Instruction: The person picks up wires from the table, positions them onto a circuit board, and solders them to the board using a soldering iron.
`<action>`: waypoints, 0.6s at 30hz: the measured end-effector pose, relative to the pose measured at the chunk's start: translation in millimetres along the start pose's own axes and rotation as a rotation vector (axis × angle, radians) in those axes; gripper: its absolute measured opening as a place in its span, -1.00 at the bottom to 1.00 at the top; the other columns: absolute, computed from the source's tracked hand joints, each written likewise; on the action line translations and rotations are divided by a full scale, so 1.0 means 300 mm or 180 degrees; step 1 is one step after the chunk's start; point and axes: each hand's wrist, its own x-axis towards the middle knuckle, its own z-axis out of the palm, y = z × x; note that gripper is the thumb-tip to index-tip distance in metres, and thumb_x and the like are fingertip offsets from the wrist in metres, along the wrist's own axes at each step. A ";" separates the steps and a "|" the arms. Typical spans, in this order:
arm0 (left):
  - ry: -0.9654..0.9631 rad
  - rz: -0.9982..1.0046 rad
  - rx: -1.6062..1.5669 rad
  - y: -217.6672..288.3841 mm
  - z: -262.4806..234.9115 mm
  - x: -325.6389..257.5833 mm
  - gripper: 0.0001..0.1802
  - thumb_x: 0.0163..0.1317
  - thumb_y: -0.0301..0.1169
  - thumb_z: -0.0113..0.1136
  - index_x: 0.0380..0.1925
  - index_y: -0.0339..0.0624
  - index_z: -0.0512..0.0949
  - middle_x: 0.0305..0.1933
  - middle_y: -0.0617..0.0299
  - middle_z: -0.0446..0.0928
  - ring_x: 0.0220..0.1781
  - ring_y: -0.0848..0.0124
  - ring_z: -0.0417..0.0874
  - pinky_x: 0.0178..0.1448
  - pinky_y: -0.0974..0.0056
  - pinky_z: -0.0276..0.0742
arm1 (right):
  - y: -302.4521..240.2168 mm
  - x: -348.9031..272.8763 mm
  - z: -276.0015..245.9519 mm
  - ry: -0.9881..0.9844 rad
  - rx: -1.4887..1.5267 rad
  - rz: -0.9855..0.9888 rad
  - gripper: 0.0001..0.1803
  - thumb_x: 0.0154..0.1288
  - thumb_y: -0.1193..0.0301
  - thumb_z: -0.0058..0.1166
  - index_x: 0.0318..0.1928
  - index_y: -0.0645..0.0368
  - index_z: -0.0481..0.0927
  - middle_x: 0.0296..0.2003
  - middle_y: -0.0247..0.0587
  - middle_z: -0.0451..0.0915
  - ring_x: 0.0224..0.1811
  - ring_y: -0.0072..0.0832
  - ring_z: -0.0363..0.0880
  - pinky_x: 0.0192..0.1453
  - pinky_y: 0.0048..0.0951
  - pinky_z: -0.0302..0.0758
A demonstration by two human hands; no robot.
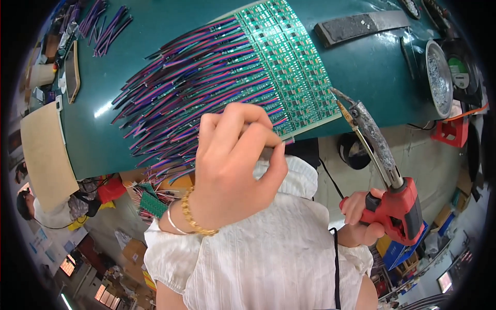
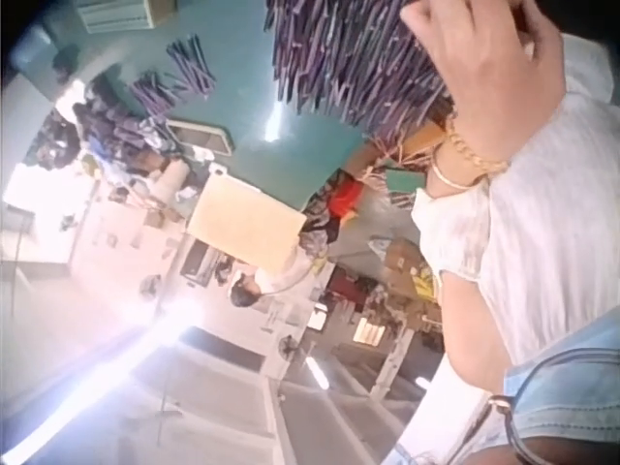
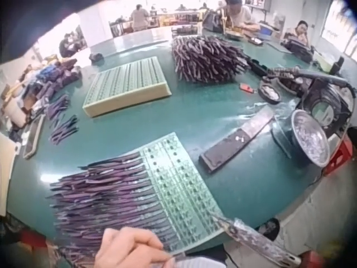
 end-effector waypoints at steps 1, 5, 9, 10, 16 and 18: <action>0.0002 -0.0017 0.0234 0.000 0.017 0.000 -0.80 -0.13 -0.61 0.35 -0.49 -0.18 0.53 -0.27 0.21 0.49 -0.31 0.29 0.48 -0.14 0.22 0.28 | 0.000 -0.002 -0.001 0.0007 -0.0008 0.0030 -0.05 0.23 -0.29 0.10 0.22 0.37 0.30 -0.73 -0.39 0.39 -0.76 -0.53 0.33 -0.61 -0.46 0.32; 0.0060 -0.0243 0.0482 0.000 0.053 0.002 -0.83 -0.07 -0.62 0.34 -0.49 -0.16 0.56 -0.26 0.24 0.50 -0.32 0.36 0.38 -0.30 0.29 0.24 | 0.001 -0.012 -0.019 0.0057 -0.0023 0.0016 -0.05 0.21 -0.28 0.12 0.21 0.37 0.31 -0.73 -0.38 0.42 -0.76 -0.53 0.36 -0.62 -0.45 0.32; 0.0023 -0.0358 0.0513 0.012 0.058 -0.001 -0.83 -0.08 -0.62 0.33 -0.49 -0.14 0.56 -0.26 0.25 0.50 -0.33 0.37 0.37 -0.30 0.30 0.24 | 0.013 -0.029 -0.036 -0.0005 0.0171 -0.0057 -0.05 0.20 -0.28 0.13 0.21 0.35 0.32 -0.71 -0.37 0.44 -0.75 -0.53 0.37 -0.61 -0.45 0.32; 0.0031 -0.0365 0.0516 0.013 0.059 -0.001 -0.82 -0.09 -0.62 0.33 -0.49 -0.14 0.56 -0.26 0.25 0.50 -0.33 0.37 0.36 -0.32 0.31 0.24 | 0.019 -0.033 -0.055 0.0002 0.0167 -0.0047 -0.05 0.20 -0.28 0.13 0.21 0.35 0.32 -0.71 -0.37 0.44 -0.75 -0.53 0.37 -0.61 -0.45 0.32; 0.0050 -0.0400 0.0552 0.014 0.061 0.002 -0.81 -0.14 -0.63 0.31 -0.51 -0.13 0.54 -0.27 0.26 0.49 -0.34 0.38 0.35 -0.34 0.31 0.24 | 0.050 -0.120 -0.191 -0.0798 0.0042 0.0137 0.05 0.06 -0.38 0.18 0.23 0.31 0.35 -0.70 -0.42 0.45 -0.74 -0.53 0.39 -0.61 -0.47 0.30; 0.0040 -0.0396 0.0549 0.015 0.067 0.003 -0.81 -0.15 -0.63 0.31 -0.52 -0.13 0.54 -0.27 0.27 0.49 -0.34 0.38 0.35 -0.35 0.31 0.24 | 0.039 -0.122 -0.168 -0.0673 -0.0331 0.0115 0.08 0.00 -0.41 0.20 0.21 0.30 0.39 -0.71 -0.45 0.44 -0.74 -0.54 0.39 -0.61 -0.49 0.29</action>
